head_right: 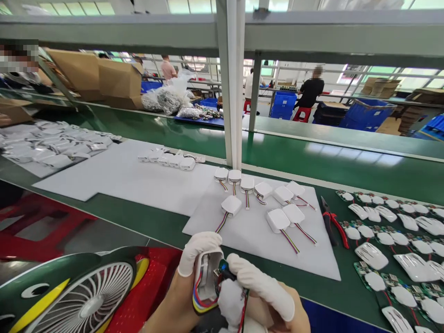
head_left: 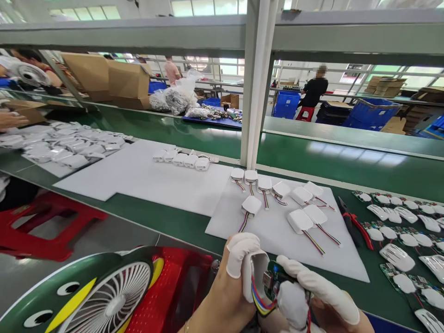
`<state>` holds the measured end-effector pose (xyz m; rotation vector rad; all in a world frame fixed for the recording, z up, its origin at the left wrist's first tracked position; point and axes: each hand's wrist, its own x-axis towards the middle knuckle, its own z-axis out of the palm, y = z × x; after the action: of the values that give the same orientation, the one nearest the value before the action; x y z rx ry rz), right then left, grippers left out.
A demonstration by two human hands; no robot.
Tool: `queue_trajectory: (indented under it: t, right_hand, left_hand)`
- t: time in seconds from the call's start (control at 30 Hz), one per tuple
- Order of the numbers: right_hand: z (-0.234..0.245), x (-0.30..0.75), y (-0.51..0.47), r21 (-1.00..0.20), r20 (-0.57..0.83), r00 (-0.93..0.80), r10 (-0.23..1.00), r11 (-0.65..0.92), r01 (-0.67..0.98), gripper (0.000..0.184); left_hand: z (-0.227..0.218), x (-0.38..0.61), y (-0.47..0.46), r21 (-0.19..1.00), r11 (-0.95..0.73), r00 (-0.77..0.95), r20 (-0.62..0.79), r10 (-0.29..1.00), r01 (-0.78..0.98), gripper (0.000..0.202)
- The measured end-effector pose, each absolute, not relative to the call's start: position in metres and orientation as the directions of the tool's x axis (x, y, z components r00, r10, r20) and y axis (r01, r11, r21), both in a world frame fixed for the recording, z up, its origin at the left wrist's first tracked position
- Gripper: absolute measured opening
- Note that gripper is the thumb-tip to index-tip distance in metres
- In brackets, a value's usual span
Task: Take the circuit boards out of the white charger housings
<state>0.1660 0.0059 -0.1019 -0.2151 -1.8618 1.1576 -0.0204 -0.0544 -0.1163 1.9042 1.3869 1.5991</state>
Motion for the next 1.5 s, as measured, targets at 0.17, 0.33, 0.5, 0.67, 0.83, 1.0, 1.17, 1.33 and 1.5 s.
queue_trajectory:
  t: [0.17,0.33,0.5,0.67,0.83,1.0,1.17,1.33,1.5]
  right_hand:
    - [-0.095,0.165,0.001,-0.867,0.488,-0.605,0.629,0.431,-0.251,0.046]
    - [-0.091,0.166,0.004,-0.888,0.449,-0.593,0.668,0.406,-0.215,0.046]
    - [-0.096,0.171,0.009,-0.899,0.405,-0.640,0.653,0.412,-0.148,0.050]
    - [-0.100,0.173,0.012,-0.901,0.380,-0.648,0.660,0.423,-0.099,0.052]
    - [-0.102,0.169,0.014,-0.892,0.416,-0.648,0.638,0.423,-0.157,0.051]
    - [-0.104,0.165,0.013,-0.904,0.411,-0.632,0.657,0.383,-0.190,0.048]
    - [-0.109,0.169,0.013,-0.892,0.425,-0.629,0.651,0.418,-0.172,0.050]
    - [-0.111,0.175,0.013,-0.874,0.430,-0.645,0.632,0.472,-0.121,0.056]
    - [-0.112,0.178,0.011,-0.826,0.398,-0.681,0.615,0.563,0.025,0.059]
  left_hand:
    - [-0.111,-0.018,-0.055,0.715,-0.431,-0.092,0.565,0.820,0.551,0.062]
    - [-0.113,-0.017,-0.055,0.706,-0.385,-0.092,0.535,0.840,0.595,0.065]
    - [-0.113,-0.018,-0.056,0.643,-0.376,-0.021,0.521,0.853,0.667,0.065]
    - [-0.116,-0.021,-0.056,0.559,-0.374,0.040,0.519,0.854,0.740,0.069]
    - [-0.121,-0.021,-0.055,0.498,-0.402,0.084,0.544,0.835,0.769,0.069]
    - [-0.125,-0.022,-0.056,0.504,-0.390,0.080,0.531,0.844,0.770,0.067]
    - [-0.127,-0.021,-0.057,0.525,-0.392,0.072,0.528,0.846,0.755,0.071]
    - [-0.130,-0.021,-0.058,0.560,-0.376,0.064,0.497,0.866,0.738,0.072]
    - [-0.130,-0.021,-0.059,0.606,-0.357,0.031,0.481,0.876,0.711,0.071]
